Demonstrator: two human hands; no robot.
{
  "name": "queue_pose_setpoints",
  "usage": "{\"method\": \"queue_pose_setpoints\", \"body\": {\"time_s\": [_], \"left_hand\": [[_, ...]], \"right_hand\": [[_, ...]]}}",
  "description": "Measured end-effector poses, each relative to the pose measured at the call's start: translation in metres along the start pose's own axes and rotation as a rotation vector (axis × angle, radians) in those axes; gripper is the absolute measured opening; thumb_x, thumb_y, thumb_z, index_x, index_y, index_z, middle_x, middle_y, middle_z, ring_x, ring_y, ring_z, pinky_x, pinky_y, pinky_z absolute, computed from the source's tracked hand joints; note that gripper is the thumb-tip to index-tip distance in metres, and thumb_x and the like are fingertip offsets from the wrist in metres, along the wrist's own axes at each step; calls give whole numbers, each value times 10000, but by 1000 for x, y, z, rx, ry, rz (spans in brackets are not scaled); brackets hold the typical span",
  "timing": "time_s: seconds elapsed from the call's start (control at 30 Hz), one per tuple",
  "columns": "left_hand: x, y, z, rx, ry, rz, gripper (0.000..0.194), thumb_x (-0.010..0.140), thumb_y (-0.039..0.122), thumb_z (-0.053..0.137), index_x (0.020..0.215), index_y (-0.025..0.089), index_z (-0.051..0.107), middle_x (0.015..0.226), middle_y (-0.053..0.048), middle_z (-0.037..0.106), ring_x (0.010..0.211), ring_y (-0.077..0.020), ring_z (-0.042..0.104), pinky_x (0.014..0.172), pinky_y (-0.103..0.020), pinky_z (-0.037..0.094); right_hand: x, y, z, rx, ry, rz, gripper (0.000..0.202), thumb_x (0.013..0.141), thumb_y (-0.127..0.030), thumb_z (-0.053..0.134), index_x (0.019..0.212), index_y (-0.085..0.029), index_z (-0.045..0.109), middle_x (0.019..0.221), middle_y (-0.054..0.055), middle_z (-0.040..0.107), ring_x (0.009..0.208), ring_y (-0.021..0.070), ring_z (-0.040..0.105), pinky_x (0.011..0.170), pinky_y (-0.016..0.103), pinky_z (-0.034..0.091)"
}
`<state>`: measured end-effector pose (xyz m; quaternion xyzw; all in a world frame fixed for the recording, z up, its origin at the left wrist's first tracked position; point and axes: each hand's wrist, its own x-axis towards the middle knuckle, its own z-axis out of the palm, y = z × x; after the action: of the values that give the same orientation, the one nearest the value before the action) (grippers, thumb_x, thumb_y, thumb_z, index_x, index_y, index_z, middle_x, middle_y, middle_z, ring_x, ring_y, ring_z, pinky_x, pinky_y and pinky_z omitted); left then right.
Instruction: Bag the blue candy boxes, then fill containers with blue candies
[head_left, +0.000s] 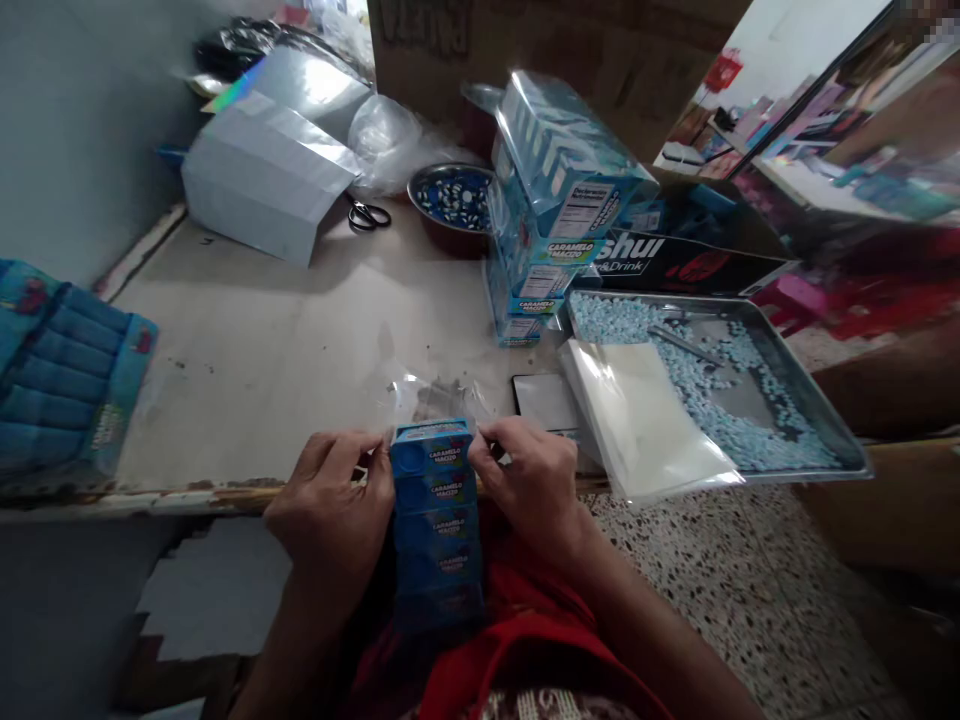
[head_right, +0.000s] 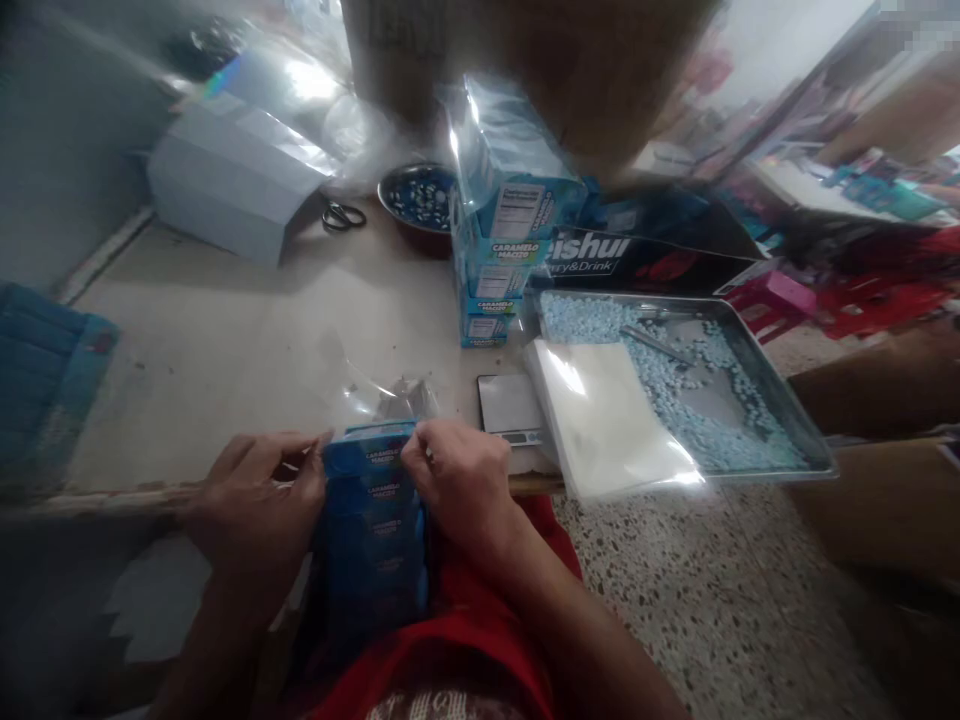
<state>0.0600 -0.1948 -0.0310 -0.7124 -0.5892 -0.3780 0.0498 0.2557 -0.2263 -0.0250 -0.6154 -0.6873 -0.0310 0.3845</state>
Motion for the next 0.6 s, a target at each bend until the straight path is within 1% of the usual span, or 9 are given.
{"method": "queue_pose_setpoints", "body": {"time_s": [0.07,0.13,0.2,0.27,0.33,0.4,0.47,0.53,0.6], "left_hand": [[-10,-3,8,-64,132,42,50,857,225,747,842,204,703,845,-24,717,744,-148,658,696,-259,475],[-19,-11,14,-114,192,95,94,821,179,778,874,204,704,877,-29,728,797,-151,677,745,-248,498],[-27,-23,18,-119,231,190,169,792,153,801,925,207,711,908,-40,735,810,-156,683,772,-255,509],[-37,-38,23,-78,242,297,221,783,156,808,978,215,719,930,-53,740,820,-166,684,787,-269,508],[-46,-50,32,-52,253,355,189,804,183,787,975,213,711,927,-61,736,827,-174,681,790,-279,504],[-51,-56,44,-84,280,312,122,831,203,747,929,197,673,897,-60,721,818,-174,671,788,-282,508],[-51,-56,54,-130,297,209,108,839,210,710,898,186,623,863,-46,697,783,-165,656,759,-275,518],[-47,-54,59,-179,246,81,128,834,221,683,919,177,598,852,-27,675,732,-148,652,709,-258,523],[-42,-51,58,-207,124,-9,156,832,243,656,960,165,612,856,-20,667,692,-137,657,668,-249,519]], "right_hand": [[-9,6,7,-2,143,-133,110,939,-175,617,854,-200,682,736,-13,725,613,91,633,614,238,433],[-15,11,10,4,208,-215,84,929,-141,635,966,-204,677,813,-4,758,682,103,680,669,233,484],[-20,14,8,9,188,-271,135,929,-143,653,1047,-209,657,884,3,777,755,120,713,719,240,517],[-25,17,6,16,107,-296,159,943,-162,658,1095,-204,638,945,16,784,808,132,729,754,249,533],[-29,20,8,23,56,-286,155,957,-177,649,1108,-199,625,982,29,781,836,142,732,776,261,537],[-33,22,14,25,64,-265,141,956,-172,644,1091,-207,622,984,34,777,841,153,728,780,275,530],[-33,23,23,34,117,-219,133,938,-139,635,1042,-222,627,945,23,770,823,157,717,760,281,518],[-32,23,31,68,161,-135,155,908,-92,619,980,-229,630,883,8,752,797,156,700,748,285,510],[-32,20,37,118,196,-36,168,880,-71,616,932,-230,630,831,-2,725,773,158,679,745,293,505]]}}
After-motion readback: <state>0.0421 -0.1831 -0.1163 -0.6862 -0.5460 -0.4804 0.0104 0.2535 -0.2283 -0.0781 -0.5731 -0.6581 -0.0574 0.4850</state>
